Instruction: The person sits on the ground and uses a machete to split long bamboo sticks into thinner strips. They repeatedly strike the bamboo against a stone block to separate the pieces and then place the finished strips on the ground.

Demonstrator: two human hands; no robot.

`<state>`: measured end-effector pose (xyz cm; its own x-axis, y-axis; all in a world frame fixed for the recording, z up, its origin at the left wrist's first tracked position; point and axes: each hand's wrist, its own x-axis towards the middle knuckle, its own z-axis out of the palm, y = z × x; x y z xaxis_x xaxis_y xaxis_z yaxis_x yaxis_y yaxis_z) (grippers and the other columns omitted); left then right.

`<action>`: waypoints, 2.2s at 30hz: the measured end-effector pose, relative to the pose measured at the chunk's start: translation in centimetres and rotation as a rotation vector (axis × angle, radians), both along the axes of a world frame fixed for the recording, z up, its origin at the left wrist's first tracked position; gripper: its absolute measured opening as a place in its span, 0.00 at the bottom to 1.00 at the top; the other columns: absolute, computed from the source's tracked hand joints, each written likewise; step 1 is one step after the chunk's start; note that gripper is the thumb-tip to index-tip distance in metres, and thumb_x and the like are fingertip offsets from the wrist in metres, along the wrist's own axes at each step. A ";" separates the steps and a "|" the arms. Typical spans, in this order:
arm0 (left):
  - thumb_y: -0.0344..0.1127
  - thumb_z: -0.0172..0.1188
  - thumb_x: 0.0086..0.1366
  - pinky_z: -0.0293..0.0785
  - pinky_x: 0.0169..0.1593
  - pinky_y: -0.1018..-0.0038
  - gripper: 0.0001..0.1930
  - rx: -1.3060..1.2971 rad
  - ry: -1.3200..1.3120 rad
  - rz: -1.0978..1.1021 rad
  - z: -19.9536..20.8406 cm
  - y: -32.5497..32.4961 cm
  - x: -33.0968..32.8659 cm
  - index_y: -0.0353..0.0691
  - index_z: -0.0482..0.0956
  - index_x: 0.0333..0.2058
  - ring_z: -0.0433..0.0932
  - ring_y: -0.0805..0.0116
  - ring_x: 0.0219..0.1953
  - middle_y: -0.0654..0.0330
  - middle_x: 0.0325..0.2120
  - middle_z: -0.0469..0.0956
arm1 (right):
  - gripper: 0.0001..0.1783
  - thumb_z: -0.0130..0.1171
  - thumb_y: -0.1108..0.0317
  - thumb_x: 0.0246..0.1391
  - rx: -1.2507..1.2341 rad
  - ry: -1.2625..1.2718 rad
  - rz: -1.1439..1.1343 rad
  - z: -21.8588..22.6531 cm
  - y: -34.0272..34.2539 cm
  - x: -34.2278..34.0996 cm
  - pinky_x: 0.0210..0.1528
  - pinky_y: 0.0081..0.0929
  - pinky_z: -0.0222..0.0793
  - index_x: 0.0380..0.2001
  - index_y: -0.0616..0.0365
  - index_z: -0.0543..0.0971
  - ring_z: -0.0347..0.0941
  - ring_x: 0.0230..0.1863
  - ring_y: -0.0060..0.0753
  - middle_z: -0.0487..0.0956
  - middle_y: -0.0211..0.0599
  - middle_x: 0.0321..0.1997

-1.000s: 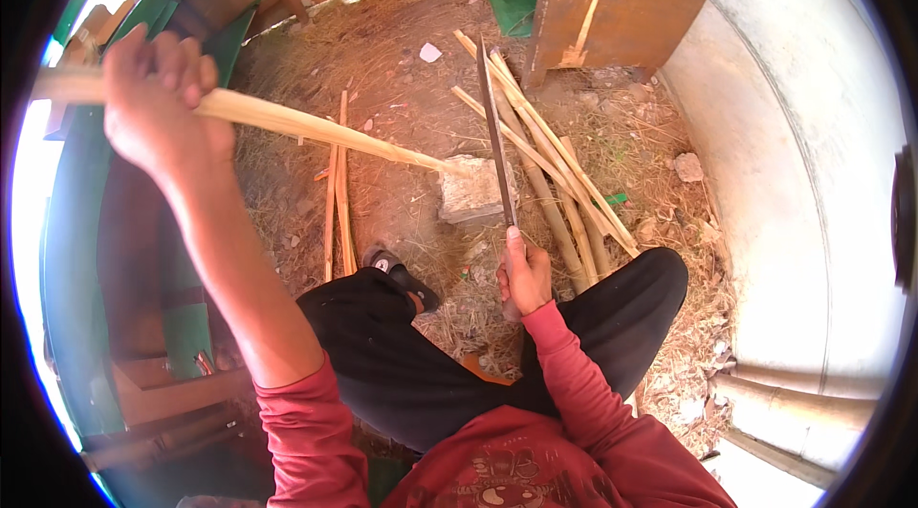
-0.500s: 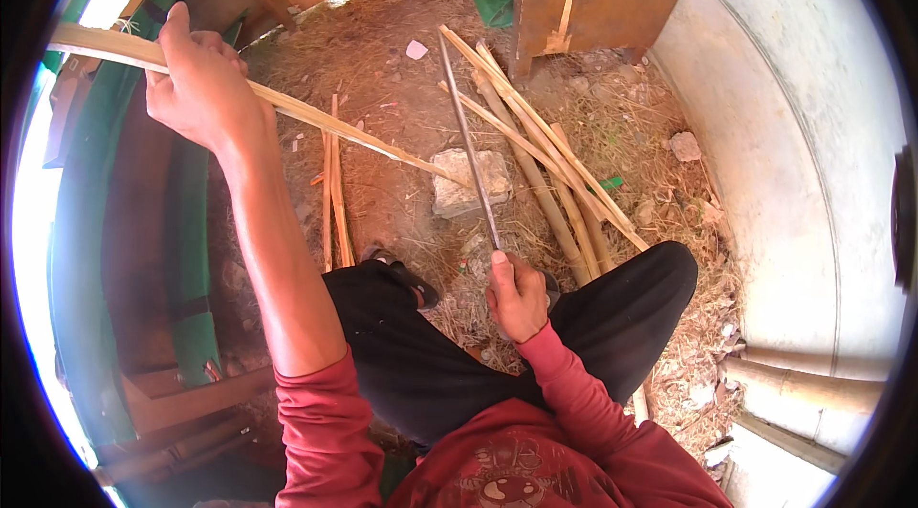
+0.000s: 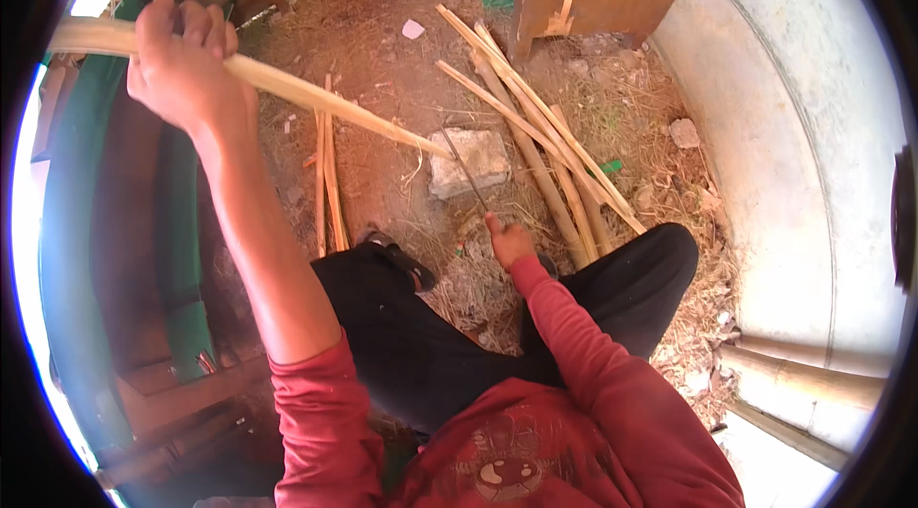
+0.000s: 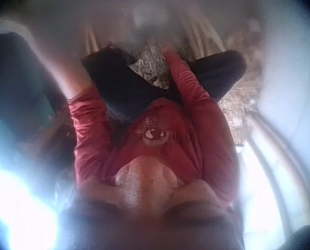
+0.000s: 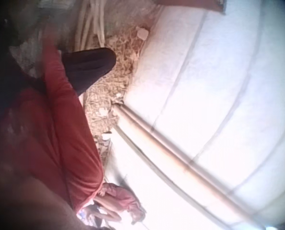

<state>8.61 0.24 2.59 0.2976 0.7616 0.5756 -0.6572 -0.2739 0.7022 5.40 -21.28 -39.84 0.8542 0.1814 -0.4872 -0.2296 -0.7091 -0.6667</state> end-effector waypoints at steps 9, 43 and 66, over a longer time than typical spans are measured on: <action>0.28 0.49 0.63 0.47 0.20 0.77 0.12 0.074 0.003 0.012 -0.1 0.7 -0.1 0.38 0.58 0.22 0.51 0.76 0.14 0.66 0.13 0.53 | 0.38 0.45 0.37 0.59 0.483 -0.282 -0.072 13.2 0.9 1.4 0.41 0.46 0.69 0.29 0.69 0.80 0.76 0.35 0.64 0.78 0.63 0.27; 0.25 0.52 0.61 0.52 0.18 0.74 0.10 -0.026 -0.005 -0.038 -0.2 -0.7 1.7 0.28 0.64 0.23 0.56 0.72 0.13 0.61 0.12 0.58 | 0.41 0.46 0.27 0.53 0.258 0.115 -0.319 -7.6 -3.7 1.4 0.14 0.30 0.60 0.19 0.61 0.73 0.64 0.10 0.30 0.68 0.35 0.11; 0.22 0.48 0.63 0.66 0.20 0.67 0.10 0.075 0.051 0.301 0.4 3.1 2.0 0.14 0.65 0.36 0.72 0.58 0.20 0.41 0.24 0.71 | 0.47 0.38 0.30 0.57 0.236 -0.117 -0.066 6.7 0.0 1.6 0.47 0.48 0.67 0.38 0.74 0.79 0.76 0.42 0.61 0.77 0.67 0.33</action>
<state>10.58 3.32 2.95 0.0956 0.7756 0.6239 -0.5030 -0.5032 0.7027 6.96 -21.28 -33.12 0.9161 0.2197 -0.3353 -0.1820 -0.5173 -0.8362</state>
